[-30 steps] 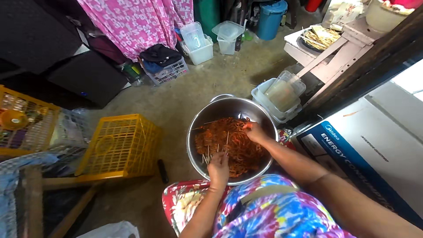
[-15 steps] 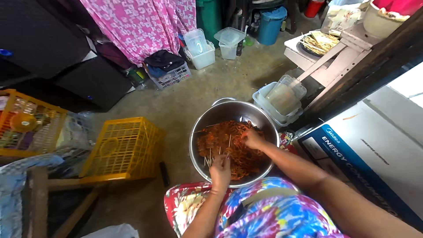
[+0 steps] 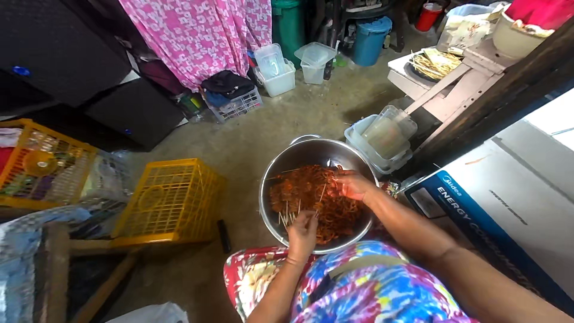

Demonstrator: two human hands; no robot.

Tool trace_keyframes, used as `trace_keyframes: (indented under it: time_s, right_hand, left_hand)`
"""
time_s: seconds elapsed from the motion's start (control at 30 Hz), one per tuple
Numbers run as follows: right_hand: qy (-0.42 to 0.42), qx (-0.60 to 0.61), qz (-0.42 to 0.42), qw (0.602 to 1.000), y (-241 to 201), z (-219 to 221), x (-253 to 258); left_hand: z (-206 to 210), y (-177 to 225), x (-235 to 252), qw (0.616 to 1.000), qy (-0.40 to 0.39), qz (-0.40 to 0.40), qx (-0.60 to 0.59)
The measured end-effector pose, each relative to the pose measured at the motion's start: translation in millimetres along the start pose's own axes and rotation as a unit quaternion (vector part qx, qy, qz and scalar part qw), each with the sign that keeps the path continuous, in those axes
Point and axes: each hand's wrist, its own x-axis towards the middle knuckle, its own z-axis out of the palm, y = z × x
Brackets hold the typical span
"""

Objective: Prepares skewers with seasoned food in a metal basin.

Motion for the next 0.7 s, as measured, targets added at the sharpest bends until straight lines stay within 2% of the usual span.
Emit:
trace_keyframes:
  time_s: [0.1, 0.3, 0.47, 0.7]
  right_hand:
    - [0.002, 0.007, 0.006, 1.0, 5.7, 1.7, -0.2]
    - [0.022, -0.102, -0.061, 0.993, 2.0, -3.5, 1.6]
    - [0.025, -0.025, -0.07, 0.997, 2.1, -2.4, 2.9]
    - [0.014, -0.038, -0.061, 0.997, 2.0, -6.4, 3.3]
  left_hand:
    - [0.8, 1.6, 0.5, 1.0, -0.005, -0.004, -0.003]
    - [0.8, 1.8, 1.4, 1.0, -0.006, -0.008, 0.002]
    - [0.5, 0.9, 2.6, 0.999, -0.03, -0.01, -0.002]
    - [0.2, 0.7, 2.9, 0.999, -0.045, -0.016, 0.008]
